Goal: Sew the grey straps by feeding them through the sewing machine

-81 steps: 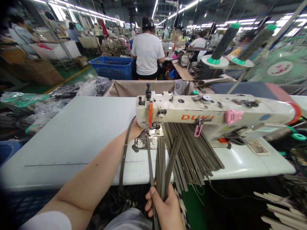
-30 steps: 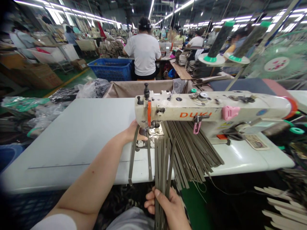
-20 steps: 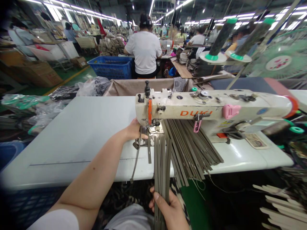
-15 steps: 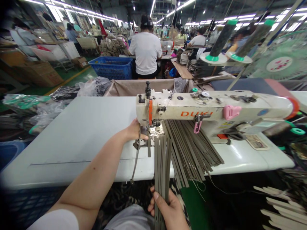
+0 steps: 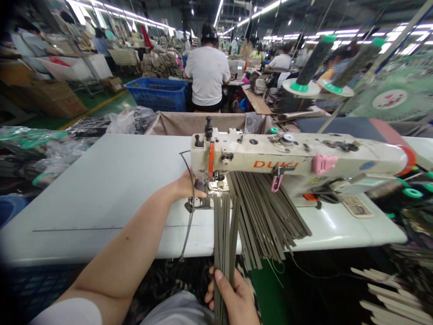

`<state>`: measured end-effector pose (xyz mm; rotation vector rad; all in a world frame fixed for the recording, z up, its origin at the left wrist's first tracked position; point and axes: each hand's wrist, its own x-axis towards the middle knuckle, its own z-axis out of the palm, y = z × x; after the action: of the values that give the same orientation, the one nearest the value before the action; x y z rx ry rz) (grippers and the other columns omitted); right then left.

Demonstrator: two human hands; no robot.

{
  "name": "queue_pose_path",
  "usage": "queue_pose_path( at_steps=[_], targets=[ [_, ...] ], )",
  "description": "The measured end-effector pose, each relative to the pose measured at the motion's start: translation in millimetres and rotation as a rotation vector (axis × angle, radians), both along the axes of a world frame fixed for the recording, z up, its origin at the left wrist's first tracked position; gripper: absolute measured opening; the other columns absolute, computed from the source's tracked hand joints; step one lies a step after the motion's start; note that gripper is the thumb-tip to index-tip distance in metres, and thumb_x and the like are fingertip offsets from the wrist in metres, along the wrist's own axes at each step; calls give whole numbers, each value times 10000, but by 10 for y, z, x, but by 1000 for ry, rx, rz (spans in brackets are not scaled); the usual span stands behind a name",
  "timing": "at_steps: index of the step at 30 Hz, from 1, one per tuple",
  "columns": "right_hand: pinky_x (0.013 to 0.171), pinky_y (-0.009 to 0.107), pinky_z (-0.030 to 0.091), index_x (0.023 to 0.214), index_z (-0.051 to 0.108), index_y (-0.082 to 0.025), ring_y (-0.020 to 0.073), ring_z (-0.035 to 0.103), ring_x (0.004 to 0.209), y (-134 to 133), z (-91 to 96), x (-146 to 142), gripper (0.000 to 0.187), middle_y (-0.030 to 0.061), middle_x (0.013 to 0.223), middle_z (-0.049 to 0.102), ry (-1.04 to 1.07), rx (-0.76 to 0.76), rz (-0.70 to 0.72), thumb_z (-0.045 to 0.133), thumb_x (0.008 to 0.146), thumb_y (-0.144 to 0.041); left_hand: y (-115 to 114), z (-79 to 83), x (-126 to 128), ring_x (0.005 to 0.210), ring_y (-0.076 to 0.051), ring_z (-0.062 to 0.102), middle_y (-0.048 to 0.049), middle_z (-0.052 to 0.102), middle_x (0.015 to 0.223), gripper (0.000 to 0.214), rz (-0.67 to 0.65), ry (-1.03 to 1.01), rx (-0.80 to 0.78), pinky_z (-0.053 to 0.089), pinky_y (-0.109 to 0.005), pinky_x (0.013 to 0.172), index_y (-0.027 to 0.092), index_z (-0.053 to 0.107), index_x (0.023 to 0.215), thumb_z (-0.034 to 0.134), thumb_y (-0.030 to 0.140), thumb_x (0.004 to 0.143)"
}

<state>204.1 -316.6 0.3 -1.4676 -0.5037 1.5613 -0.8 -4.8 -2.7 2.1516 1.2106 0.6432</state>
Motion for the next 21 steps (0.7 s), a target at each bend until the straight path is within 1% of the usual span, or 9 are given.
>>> queue_pose_path(
  at_steps=[2, 4, 7, 11, 15, 18, 21],
  targets=[
    [560, 270, 554, 956, 892, -181, 182, 706, 574, -4, -12, 12, 720, 31, 662, 783, -4, -3, -15, 1043, 662, -821, 18, -7, -11, 1537, -435, 634, -114, 763, 1519, 875, 5, -9, 19, 383, -615, 1422, 226, 770, 1447, 1014, 249, 608],
    [548, 274, 549, 969, 895, -180, 188, 708, 576, -14, -34, 27, 743, 37, 681, 789, -18, -9, -20, 1048, 637, -827, 29, 6, -16, 1520, -441, 651, -130, 783, 1485, 849, 13, -33, 39, 399, -611, 1413, 208, 773, 1431, 1008, 263, 617],
    [544, 265, 531, 996, 900, -182, 166, 672, 535, -29, -73, 52, 756, 26, 639, 769, -46, -11, -2, 1022, 659, -847, 30, 39, -10, 1509, -440, 662, -141, 808, 1449, 836, 47, -61, 58, 422, -620, 1396, 197, 763, 1425, 1001, 265, 627],
    [542, 265, 522, 1014, 901, -188, 154, 645, 511, -30, -106, 53, 756, 9, 614, 747, -73, -5, -13, 1014, 666, -850, 8, 61, 12, 1480, -423, 685, -166, 800, 1464, 776, 74, -39, 69, 468, -595, 1366, 177, 762, 1401, 984, 246, 661],
    [542, 281, 528, 990, 890, -192, 156, 636, 499, -14, -123, 22, 756, 2, 605, 742, -80, 12, -45, 1030, 640, -847, 15, 38, 29, 1450, -410, 705, -134, 811, 1445, 640, 52, -48, 79, 516, -607, 1323, 221, 778, 1325, 949, 208, 708],
    [533, 289, 523, 960, 871, -196, 164, 642, 495, -4, -133, 7, 746, 9, 606, 754, -99, 22, -46, 1020, 647, -858, 50, 1, 44, 1434, -393, 712, -157, 811, 1407, 520, 89, -66, 106, 524, -589, 1328, 183, 774, 1279, 834, 96, 769],
    [523, 292, 526, 878, 825, -213, 171, 655, 496, 2, -137, -5, 710, 14, 619, 763, -118, 38, -43, 1012, 657, -861, 68, -28, 45, 1434, -361, 697, -197, 783, 1404, 438, 203, -114, 189, 514, -569, 1342, 148, 765, 1200, 658, -18, 808]
  ],
)
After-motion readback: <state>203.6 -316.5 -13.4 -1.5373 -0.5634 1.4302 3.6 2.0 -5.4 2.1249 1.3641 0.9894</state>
